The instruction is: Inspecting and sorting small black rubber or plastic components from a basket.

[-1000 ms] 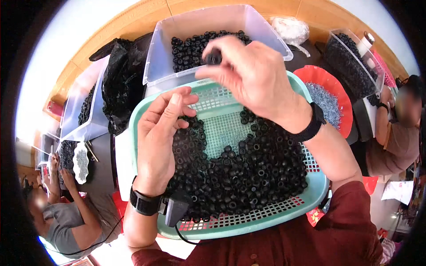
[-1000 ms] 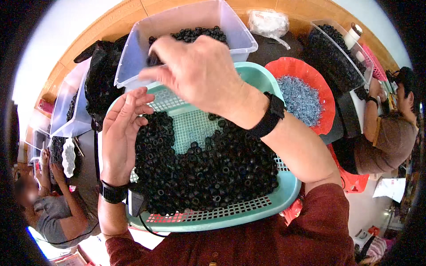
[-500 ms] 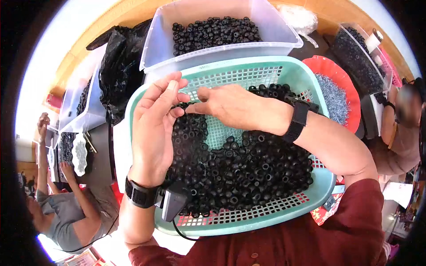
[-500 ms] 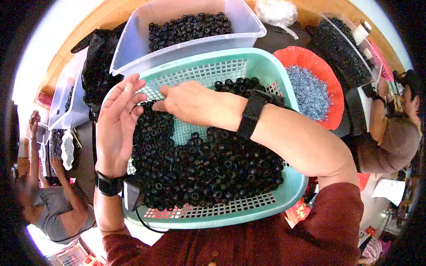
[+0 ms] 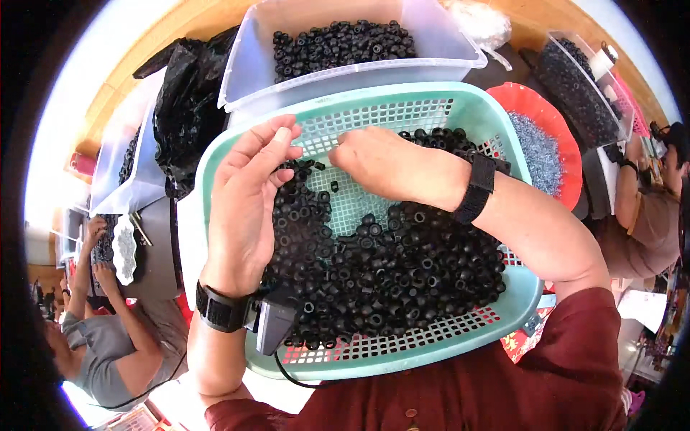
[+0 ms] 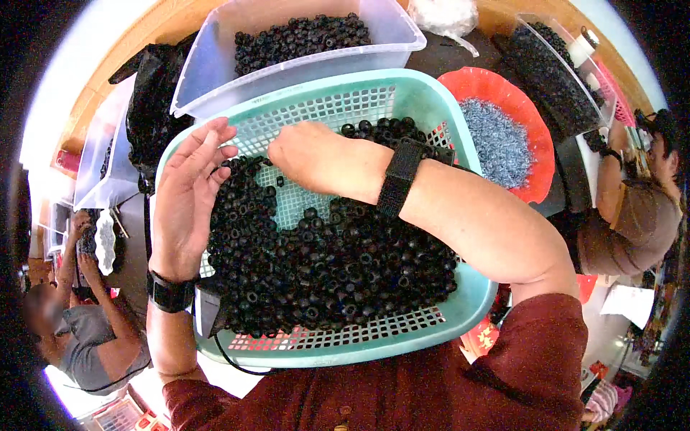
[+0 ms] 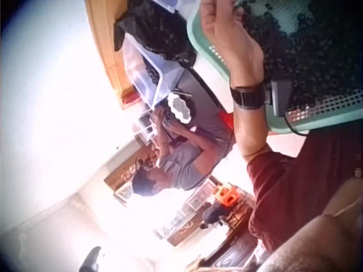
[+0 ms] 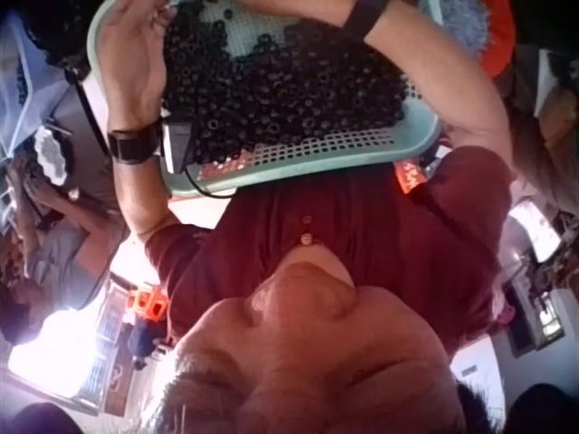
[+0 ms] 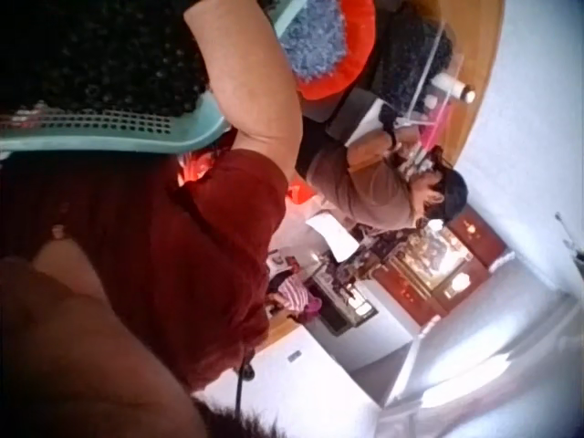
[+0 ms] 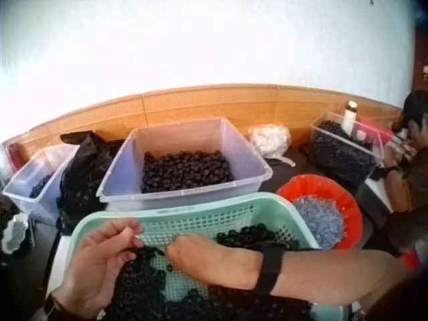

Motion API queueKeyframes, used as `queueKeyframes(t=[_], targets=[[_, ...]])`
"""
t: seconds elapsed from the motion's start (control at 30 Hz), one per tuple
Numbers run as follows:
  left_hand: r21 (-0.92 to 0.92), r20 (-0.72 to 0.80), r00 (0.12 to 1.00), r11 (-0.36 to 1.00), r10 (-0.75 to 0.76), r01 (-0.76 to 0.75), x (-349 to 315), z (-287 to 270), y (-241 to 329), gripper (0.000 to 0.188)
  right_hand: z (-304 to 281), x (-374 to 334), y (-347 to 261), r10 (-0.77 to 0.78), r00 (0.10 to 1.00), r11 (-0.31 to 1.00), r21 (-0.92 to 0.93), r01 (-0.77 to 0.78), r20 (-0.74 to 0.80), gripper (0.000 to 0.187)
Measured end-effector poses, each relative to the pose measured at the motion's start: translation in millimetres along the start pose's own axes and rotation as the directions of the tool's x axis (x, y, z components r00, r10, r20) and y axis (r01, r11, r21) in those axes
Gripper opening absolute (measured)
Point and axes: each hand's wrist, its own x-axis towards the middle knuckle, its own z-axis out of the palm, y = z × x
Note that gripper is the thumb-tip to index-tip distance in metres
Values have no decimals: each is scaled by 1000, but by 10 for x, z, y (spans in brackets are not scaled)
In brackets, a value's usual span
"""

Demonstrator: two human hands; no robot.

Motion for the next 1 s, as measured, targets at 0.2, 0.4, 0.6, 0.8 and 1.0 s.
queueKeyframes(t=[0.2,0.4,0.6,0.8,1.0], targets=[[48,0,1000,998,-29,29,6,15,-39,29,-168,12,-2,128,989,982,129,-136,71,17],[-93,105,979,979,-172,182,19,13,-57,31,-438,97,-73,108,947,818,568,88,-303,32],[-154,79,992,982,-96,107,50,-5,-103,26,-444,121,-83,48,895,783,573,243,-444,35],[-148,51,998,988,-30,38,32,-29,-21,26,-457,-6,51,138,990,946,300,-123,-29,19],[-149,98,994,987,-49,63,16,-16,-31,29,-264,-98,-63,120,989,970,200,-136,90,8]])
